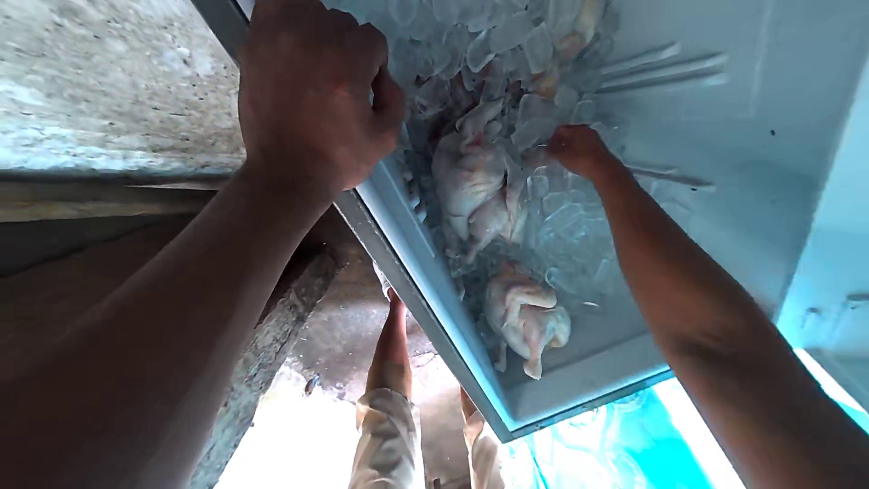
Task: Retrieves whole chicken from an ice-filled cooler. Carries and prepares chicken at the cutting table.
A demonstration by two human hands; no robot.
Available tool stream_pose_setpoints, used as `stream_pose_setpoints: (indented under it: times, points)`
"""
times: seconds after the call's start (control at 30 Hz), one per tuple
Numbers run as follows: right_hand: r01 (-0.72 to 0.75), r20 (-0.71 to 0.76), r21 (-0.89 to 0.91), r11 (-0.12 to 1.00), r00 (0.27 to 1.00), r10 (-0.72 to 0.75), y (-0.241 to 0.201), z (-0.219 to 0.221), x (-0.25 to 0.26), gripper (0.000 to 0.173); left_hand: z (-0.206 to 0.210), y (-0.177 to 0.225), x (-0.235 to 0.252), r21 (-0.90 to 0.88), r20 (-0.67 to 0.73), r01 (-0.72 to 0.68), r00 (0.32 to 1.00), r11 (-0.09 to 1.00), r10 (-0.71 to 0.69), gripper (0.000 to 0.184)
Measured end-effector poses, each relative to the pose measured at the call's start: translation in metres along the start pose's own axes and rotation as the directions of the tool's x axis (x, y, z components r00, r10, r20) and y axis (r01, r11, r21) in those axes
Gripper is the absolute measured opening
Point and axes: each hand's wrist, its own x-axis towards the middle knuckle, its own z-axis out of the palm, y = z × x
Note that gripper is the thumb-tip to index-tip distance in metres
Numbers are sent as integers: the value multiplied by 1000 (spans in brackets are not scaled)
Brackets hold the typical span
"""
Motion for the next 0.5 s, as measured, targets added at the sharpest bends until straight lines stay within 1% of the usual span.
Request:
stream_pose_setpoints:
  times: [0.07, 0.17, 0.2, 0.23, 0.3, 0.37, 0.43, 0.5]
  points:
    - [-94, 88, 21, 995, 992, 91, -6, 3, 13, 46, 0, 0, 2, 13, -13, -5, 1000, 1000, 5, 33]
    - [-81, 188, -41, 996, 978, 88, -11, 8, 16, 56, 0, 1, 0, 1, -9, 4, 1000, 1000, -4, 34]
    - [-94, 185, -82, 992, 977, 108, -12, 11, 18, 60, 0, 1, 0, 3, -10, 4, 1000, 1000, -4, 34]
    - [-133, 150, -122, 984, 977, 151, -15, 16, 20, 63, 1, 2, 0, 5, -12, 2, 1000, 1000, -2, 34]
    - [-283, 57, -188, 940, 953, 298, -31, 26, 20, 73, 0, 2, 0, 7, -2, 6, 1000, 1000, -6, 34]
    - [-364, 25, -201, 910, 926, 376, -42, 26, 26, 87, -1, 1, 1, 7, -3, 8, 1000, 1000, -8, 32]
    - [-342, 57, -240, 909, 930, 364, -36, 23, 37, 89, 0, 1, -1, 10, -11, 7, 1000, 1000, -7, 33]
    - [-250, 78, -243, 937, 958, 276, -19, 23, 53, 80, -1, 0, -1, 12, 6, 25, 1000, 1000, -25, 33]
